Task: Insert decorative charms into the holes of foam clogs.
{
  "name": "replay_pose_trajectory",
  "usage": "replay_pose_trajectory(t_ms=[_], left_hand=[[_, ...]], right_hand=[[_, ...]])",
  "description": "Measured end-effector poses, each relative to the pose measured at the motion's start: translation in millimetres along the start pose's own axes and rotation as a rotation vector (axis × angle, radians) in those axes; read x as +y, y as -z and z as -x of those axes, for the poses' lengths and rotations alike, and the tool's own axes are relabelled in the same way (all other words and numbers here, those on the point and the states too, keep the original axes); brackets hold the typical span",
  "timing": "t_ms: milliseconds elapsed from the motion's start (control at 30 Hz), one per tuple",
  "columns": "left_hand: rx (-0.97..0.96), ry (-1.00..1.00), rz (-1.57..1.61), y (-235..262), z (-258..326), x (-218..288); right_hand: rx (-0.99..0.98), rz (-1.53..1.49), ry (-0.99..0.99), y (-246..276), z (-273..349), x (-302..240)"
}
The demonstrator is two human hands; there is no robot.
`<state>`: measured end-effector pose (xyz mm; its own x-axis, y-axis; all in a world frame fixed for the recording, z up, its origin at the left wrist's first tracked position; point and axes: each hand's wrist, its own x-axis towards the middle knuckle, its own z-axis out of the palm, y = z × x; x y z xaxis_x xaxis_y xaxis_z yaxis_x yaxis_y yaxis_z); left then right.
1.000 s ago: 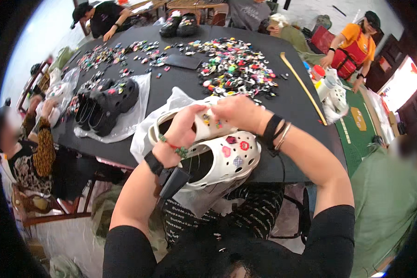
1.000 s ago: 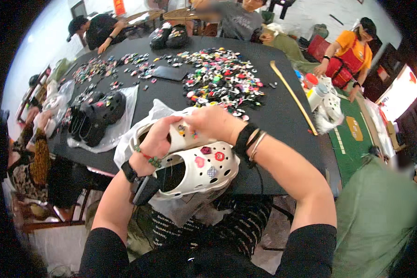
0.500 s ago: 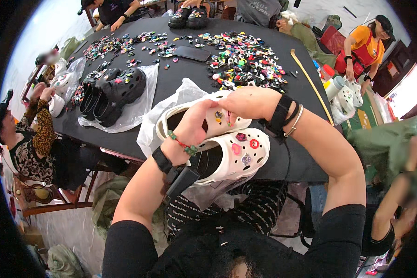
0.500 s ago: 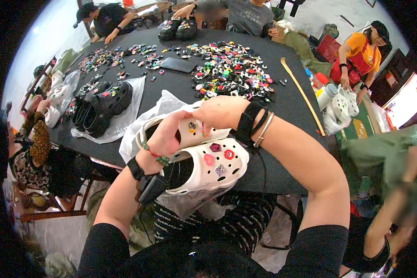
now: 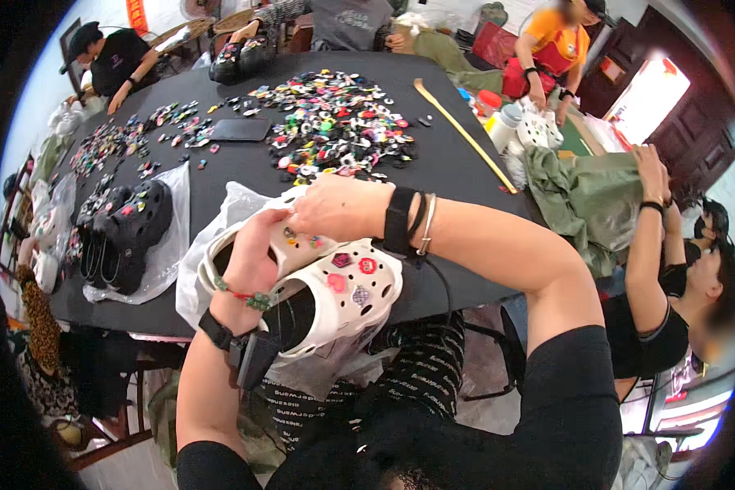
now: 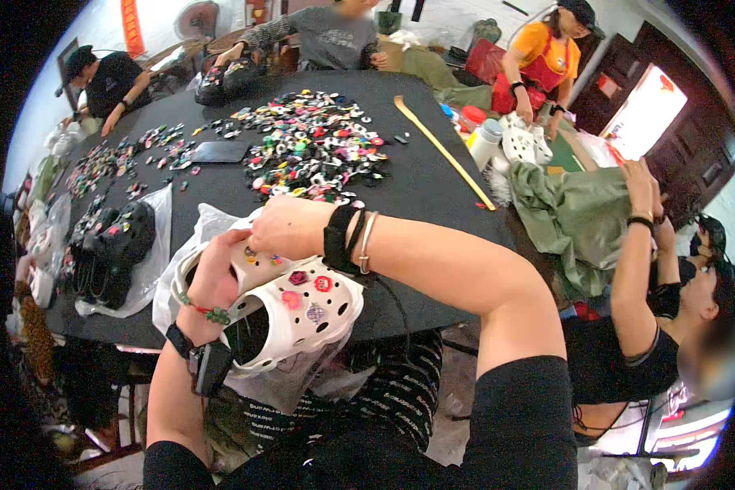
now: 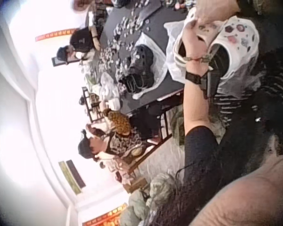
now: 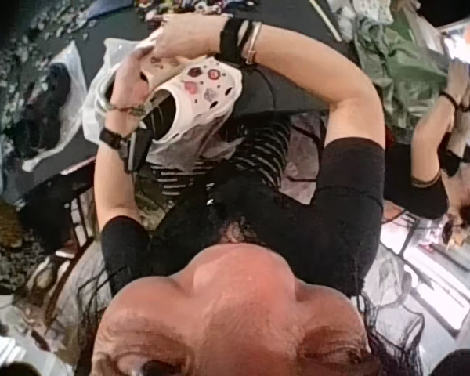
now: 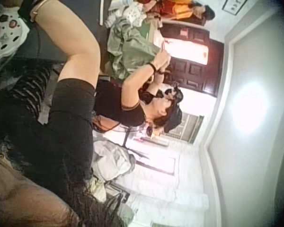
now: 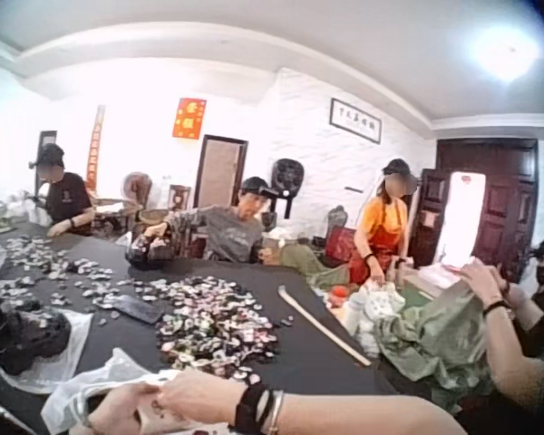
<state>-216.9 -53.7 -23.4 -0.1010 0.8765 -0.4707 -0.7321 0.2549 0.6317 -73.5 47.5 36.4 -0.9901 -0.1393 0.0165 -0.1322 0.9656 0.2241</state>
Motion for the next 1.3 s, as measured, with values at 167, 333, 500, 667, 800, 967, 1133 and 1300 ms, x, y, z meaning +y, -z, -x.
replay_pose_trajectory(t_ms=[167,333,500,667,800,967,1133,1300], left_hand=[[0.014,-0.039,-0.022,10,-13,-2],[-0.070,-0.042,0.046,-5,-3,-3],[-0.120,-0.105,-0.005,-6,7,-8],[-0.100,-0.124,-0.022,7,-1,-10],[-0.303,-0.381,-0.365,8,11,-22],[-0.167,-0.084,-0.009,-1,24,-19],[-0.241,-0.739,-1.170,14,24,-25],[-0.298,-0.057,-0.034,13,11,-26]], right_hand=[[0.162,0.046,-0.026,-13,8,-6],[0.207,0.124,0.001,-17,14,0],[0.046,-0.072,-0.156,-7,7,7],[0.107,-0.038,-0.169,-6,1,2],[0.025,-0.175,-0.192,-3,3,1],[0.116,-0.141,-0.189,-9,8,-11],[0.157,-0.048,-0.185,-8,17,-24],[0.119,-0.019,-0.126,-1,19,-21]])
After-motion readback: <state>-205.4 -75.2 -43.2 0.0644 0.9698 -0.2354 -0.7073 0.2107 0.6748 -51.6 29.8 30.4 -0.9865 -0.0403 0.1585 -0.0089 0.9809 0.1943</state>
